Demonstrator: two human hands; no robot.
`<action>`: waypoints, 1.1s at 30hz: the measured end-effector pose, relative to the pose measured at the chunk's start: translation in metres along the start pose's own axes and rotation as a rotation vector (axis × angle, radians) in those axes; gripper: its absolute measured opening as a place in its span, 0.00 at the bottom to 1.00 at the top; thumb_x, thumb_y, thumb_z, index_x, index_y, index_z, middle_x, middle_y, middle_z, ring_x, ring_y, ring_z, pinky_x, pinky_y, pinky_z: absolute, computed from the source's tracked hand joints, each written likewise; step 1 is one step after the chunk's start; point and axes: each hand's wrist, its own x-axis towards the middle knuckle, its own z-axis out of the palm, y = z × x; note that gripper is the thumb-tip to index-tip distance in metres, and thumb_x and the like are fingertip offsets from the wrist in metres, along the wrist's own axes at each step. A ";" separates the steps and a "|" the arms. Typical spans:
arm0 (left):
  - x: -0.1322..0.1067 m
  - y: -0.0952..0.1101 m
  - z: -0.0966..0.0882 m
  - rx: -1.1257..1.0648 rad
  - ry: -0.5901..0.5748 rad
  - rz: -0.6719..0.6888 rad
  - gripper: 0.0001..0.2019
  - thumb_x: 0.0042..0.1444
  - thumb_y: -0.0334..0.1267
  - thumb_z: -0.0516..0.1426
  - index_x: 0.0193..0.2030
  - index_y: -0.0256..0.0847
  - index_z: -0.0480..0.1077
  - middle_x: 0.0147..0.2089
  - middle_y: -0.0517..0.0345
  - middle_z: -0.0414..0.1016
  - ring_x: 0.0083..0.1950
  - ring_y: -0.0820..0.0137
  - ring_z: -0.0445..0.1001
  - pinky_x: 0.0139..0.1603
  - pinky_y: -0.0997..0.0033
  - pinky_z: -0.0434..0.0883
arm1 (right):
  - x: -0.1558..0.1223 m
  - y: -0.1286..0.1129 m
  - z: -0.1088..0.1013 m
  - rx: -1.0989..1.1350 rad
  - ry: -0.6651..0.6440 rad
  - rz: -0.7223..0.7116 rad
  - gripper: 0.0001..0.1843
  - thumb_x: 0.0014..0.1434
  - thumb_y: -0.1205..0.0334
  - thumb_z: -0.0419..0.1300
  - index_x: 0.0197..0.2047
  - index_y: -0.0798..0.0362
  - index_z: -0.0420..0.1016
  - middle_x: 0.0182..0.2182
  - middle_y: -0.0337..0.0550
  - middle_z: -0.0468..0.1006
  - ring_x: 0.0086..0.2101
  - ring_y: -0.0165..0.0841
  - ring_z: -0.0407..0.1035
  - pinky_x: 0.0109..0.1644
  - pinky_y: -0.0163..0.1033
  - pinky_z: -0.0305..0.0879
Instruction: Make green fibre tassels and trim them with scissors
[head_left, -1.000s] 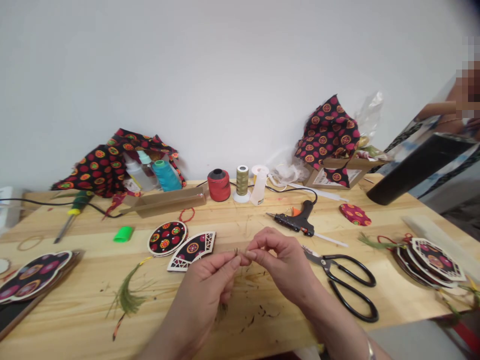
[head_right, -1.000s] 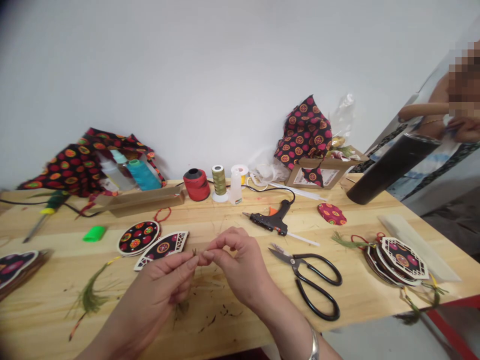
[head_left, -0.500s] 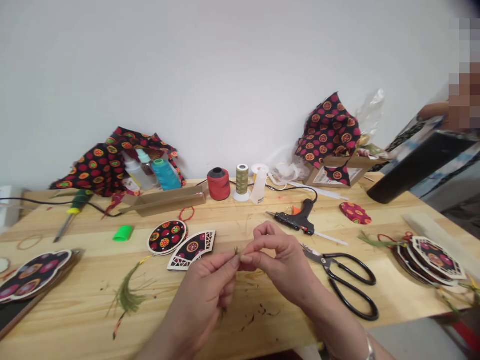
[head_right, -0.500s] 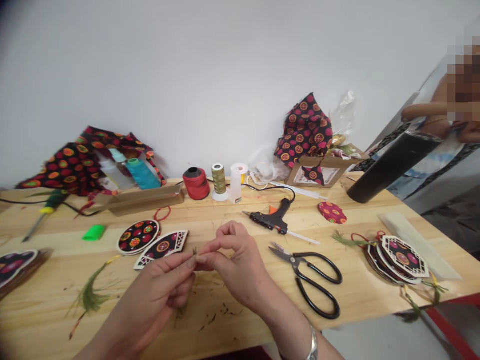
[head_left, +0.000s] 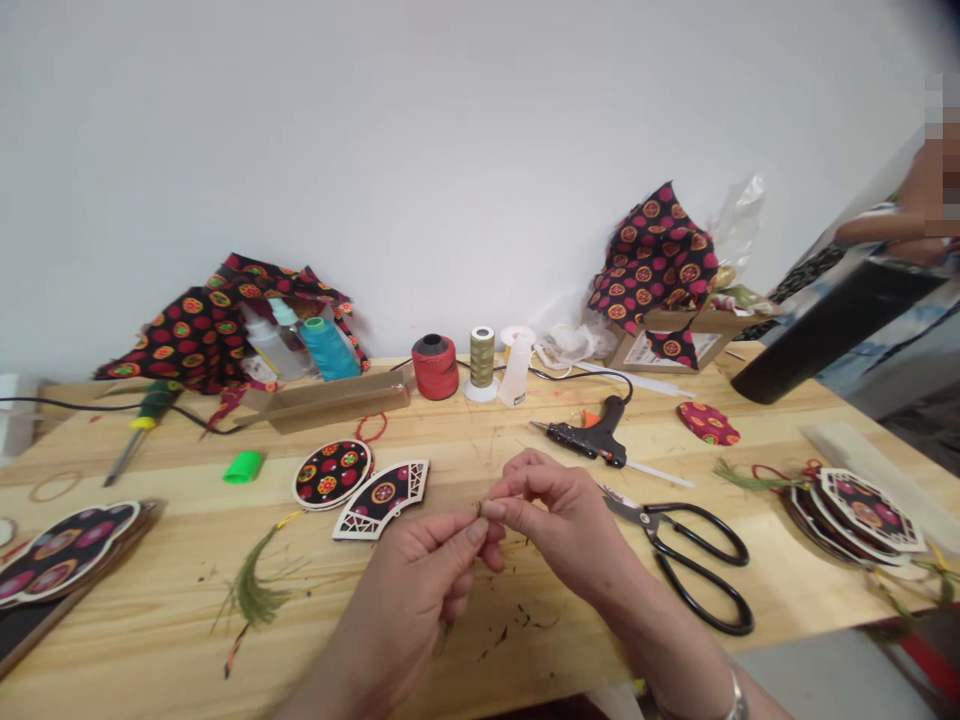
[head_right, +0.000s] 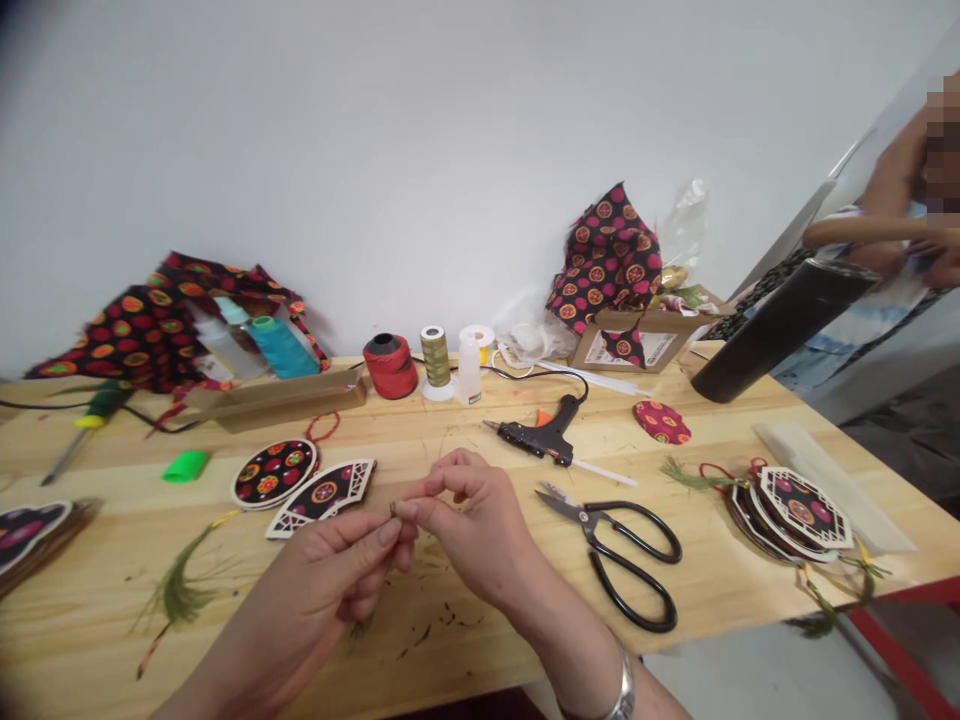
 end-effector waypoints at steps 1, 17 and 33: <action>0.000 0.000 0.000 -0.003 0.000 -0.004 0.13 0.50 0.42 0.61 0.23 0.35 0.74 0.22 0.61 0.66 0.18 0.81 0.49 0.19 0.75 0.44 | 0.000 0.000 -0.001 0.026 -0.009 0.032 0.03 0.49 0.64 0.64 0.28 0.53 0.79 0.26 0.38 0.70 0.30 0.30 0.64 0.37 0.38 0.61; -0.001 -0.003 -0.003 0.084 -0.083 -0.098 0.17 0.49 0.46 0.61 0.19 0.37 0.67 0.16 0.68 0.56 0.18 0.80 0.47 0.19 0.74 0.42 | 0.005 0.014 -0.014 0.472 -0.385 0.356 0.12 0.38 0.67 0.71 0.31 0.58 0.81 0.25 0.40 0.79 0.26 0.26 0.70 0.35 0.33 0.63; -0.004 0.005 -0.002 -0.029 -0.190 -0.106 0.08 0.51 0.37 0.60 0.27 0.34 0.75 0.24 0.58 0.70 0.19 0.82 0.49 0.19 0.76 0.44 | 0.001 0.008 -0.012 0.382 -0.364 0.324 0.12 0.43 0.59 0.70 0.24 0.58 0.74 0.17 0.36 0.74 0.21 0.27 0.69 0.29 0.33 0.59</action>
